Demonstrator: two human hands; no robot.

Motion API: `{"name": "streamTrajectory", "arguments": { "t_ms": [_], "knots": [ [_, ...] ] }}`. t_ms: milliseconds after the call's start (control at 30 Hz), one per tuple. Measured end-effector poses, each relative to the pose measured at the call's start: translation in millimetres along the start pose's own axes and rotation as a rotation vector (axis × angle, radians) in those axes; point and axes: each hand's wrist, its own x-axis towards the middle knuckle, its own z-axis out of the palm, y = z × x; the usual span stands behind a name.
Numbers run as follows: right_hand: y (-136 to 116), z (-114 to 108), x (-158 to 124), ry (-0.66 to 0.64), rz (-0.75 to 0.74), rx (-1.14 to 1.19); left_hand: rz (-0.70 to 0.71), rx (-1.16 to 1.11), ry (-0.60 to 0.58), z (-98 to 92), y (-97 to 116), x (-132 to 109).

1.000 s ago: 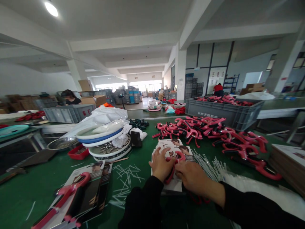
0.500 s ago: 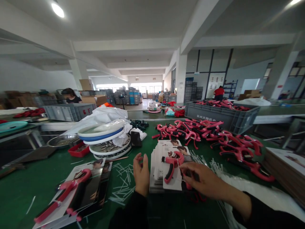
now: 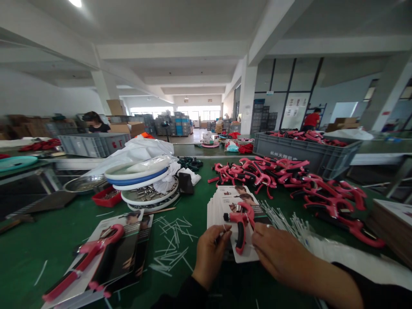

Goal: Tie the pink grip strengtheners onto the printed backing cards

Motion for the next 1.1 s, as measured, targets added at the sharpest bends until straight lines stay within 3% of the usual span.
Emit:
{"name": "streamTrajectory", "arguments": {
  "t_ms": [67, 167, 333, 433, 567, 900, 1100],
  "knots": [
    [1, 6, -2, 0.065, 0.007, 0.021, 0.099, 0.064, -0.005, 3.0, 3, -2],
    [2, 14, 2, 0.146, 0.019, 0.102, 0.113, 0.134, 0.033, 8.1, 7, -1],
    [11, 24, 14, 0.306, 0.142, 0.448, 0.241, 0.213, 0.065, 11.1, 11, 5],
    [13, 32, 16, 0.397, 0.23, 0.481, 0.294, 0.27, 0.041, 10.0, 12, 7],
    [10, 38, 14, 0.497, 0.238, 0.507, 0.286, 0.341, 0.051, 9.1, 10, 7],
    [10, 42, 16, 0.49, 0.229, 0.508, 0.314, 0.305, 0.051, 10.5, 7, 6],
    [11, 43, 17, 0.5, 0.232, 0.58, 0.255, 0.292, 0.043, 9.9, 5, 6]
  ]
}}
